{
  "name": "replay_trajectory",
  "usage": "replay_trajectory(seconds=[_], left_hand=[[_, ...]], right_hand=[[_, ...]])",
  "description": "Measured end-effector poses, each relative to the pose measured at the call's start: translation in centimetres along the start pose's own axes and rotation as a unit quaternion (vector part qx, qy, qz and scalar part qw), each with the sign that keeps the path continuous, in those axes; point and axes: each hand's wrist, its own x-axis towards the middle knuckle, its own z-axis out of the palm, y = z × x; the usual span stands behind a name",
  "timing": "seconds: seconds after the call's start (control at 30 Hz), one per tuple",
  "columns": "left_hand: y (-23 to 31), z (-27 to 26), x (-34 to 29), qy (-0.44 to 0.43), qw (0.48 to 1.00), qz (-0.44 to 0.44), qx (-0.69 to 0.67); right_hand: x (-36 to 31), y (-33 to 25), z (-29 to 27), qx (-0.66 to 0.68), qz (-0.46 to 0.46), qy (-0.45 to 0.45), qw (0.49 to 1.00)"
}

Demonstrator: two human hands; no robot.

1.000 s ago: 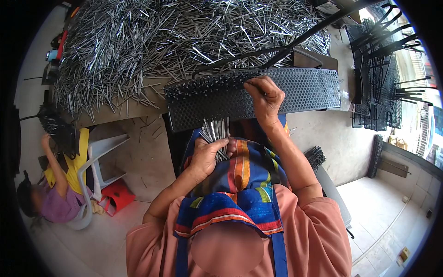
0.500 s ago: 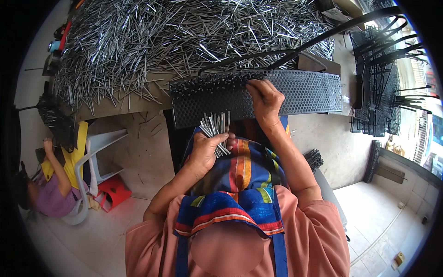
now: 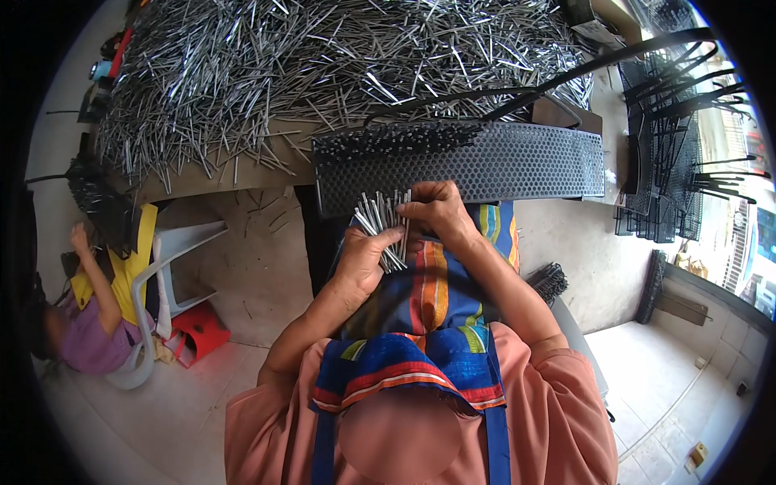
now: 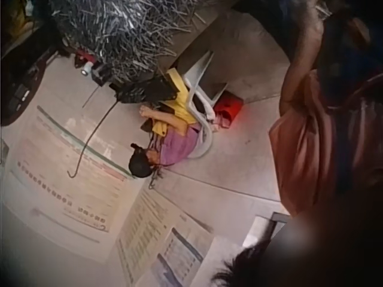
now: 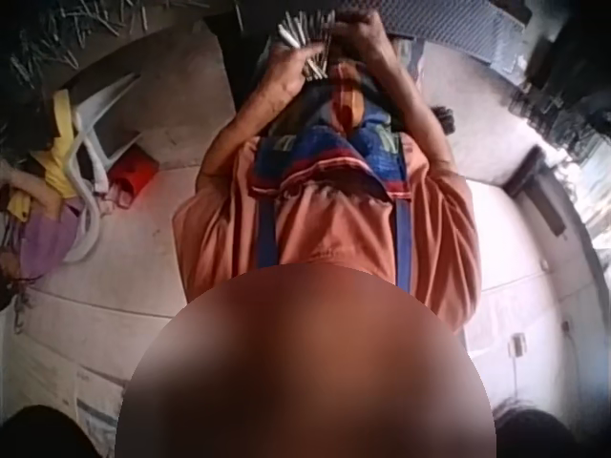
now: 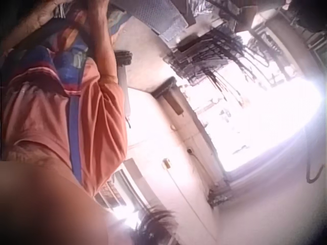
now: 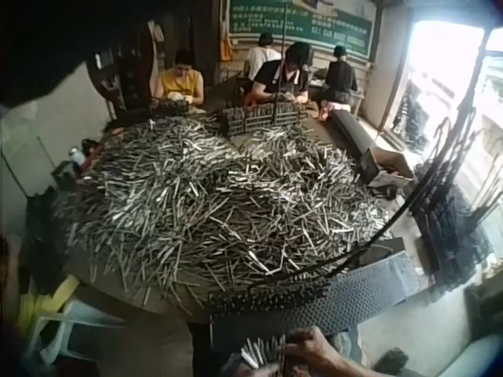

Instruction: Assembling thin metal wires into a perforated metal plate at a workbench.

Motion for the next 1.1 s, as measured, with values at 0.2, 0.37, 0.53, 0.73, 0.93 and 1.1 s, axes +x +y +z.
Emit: replay_trajectory(seconds=[0.2, 0.37, 0.53, 0.73, 0.93, 1.1], left_hand=[[0.2, -3.8, -1.0, 0.102, 0.994, 0.036, -0.018], [-0.1, -5.3, -2.4, 0.125, 0.991, 0.048, -0.024], [0.7, -5.5, -2.6, 0.120, 0.990, 0.067, -0.031], [1.2, -5.7, -2.5, 0.128, 0.989, 0.064, -0.044], [1.5, -5.7, -2.1, 0.120, 0.989, 0.065, -0.064], [1.5, -5.9, -1.4, 0.130, 0.985, 0.067, -0.093]], right_hand=[[1.7, -0.7, 2.8, 0.034, -0.118, 0.116, 0.986], [4.6, -2.8, 7.1, -0.098, -0.367, 0.131, 0.916], [6.9, -2.1, 8.8, -0.185, -0.435, 0.117, 0.874], [7.5, -1.9, 9.2, -0.262, -0.451, 0.113, 0.846], [7.5, -2.5, 9.5, -0.325, -0.443, 0.138, 0.824], [7.5, -2.9, 9.7, -0.408, -0.456, 0.131, 0.780]])
